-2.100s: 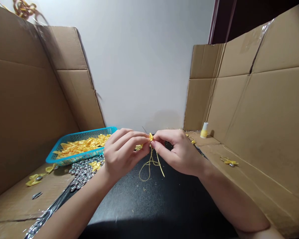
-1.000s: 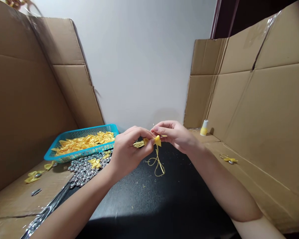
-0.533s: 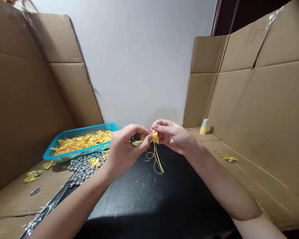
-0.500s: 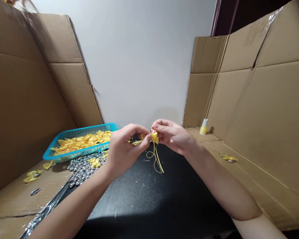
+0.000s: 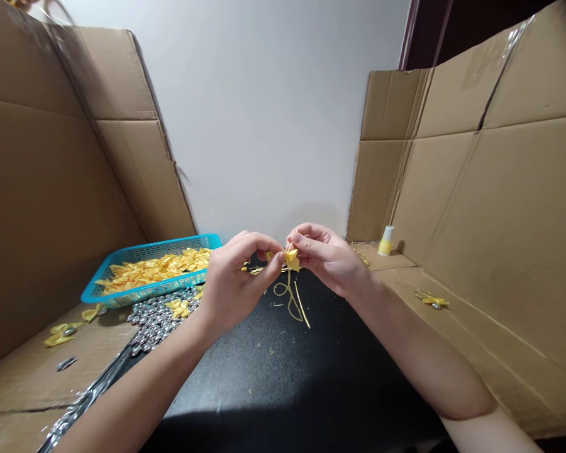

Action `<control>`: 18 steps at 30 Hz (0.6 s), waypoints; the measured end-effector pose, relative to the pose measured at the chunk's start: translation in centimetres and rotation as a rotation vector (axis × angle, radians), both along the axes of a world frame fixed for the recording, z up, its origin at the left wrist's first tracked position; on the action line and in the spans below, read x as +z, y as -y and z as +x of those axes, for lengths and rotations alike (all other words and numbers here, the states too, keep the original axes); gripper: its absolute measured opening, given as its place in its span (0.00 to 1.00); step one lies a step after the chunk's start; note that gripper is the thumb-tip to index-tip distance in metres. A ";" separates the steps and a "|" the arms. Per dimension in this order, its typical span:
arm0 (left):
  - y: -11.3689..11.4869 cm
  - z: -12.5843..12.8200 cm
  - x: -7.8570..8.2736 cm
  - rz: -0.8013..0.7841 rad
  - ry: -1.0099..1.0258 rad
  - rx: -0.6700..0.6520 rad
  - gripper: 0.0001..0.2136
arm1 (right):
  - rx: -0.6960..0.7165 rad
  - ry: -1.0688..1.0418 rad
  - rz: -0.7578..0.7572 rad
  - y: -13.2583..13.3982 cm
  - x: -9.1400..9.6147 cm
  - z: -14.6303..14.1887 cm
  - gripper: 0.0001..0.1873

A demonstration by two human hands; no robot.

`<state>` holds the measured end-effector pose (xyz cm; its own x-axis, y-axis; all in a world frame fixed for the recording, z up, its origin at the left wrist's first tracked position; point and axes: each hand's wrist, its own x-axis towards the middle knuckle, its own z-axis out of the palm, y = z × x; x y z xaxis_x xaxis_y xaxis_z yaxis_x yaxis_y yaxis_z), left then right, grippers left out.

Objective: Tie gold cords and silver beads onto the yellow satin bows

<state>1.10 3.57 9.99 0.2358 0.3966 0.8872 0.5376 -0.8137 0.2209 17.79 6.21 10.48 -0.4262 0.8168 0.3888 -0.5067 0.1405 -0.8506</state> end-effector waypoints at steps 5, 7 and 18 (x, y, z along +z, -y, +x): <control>0.1 0.1 -0.1 0.037 0.016 0.022 0.03 | -0.061 -0.061 0.028 0.3 -0.2 -0.6 0.12; 0.2 0.2 -0.1 0.044 0.028 0.021 0.04 | -0.071 -0.084 0.034 0.4 -0.2 -0.7 0.12; 0.7 0.5 0.1 -0.085 0.146 -0.050 0.02 | -0.089 -0.094 -0.053 0.5 0.1 -1.0 0.15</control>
<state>1.58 2.89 10.14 0.1280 0.4628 0.8772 0.4539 -0.8137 0.3631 16.83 5.68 10.62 -0.3152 0.8700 0.3792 -0.5722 0.1445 -0.8073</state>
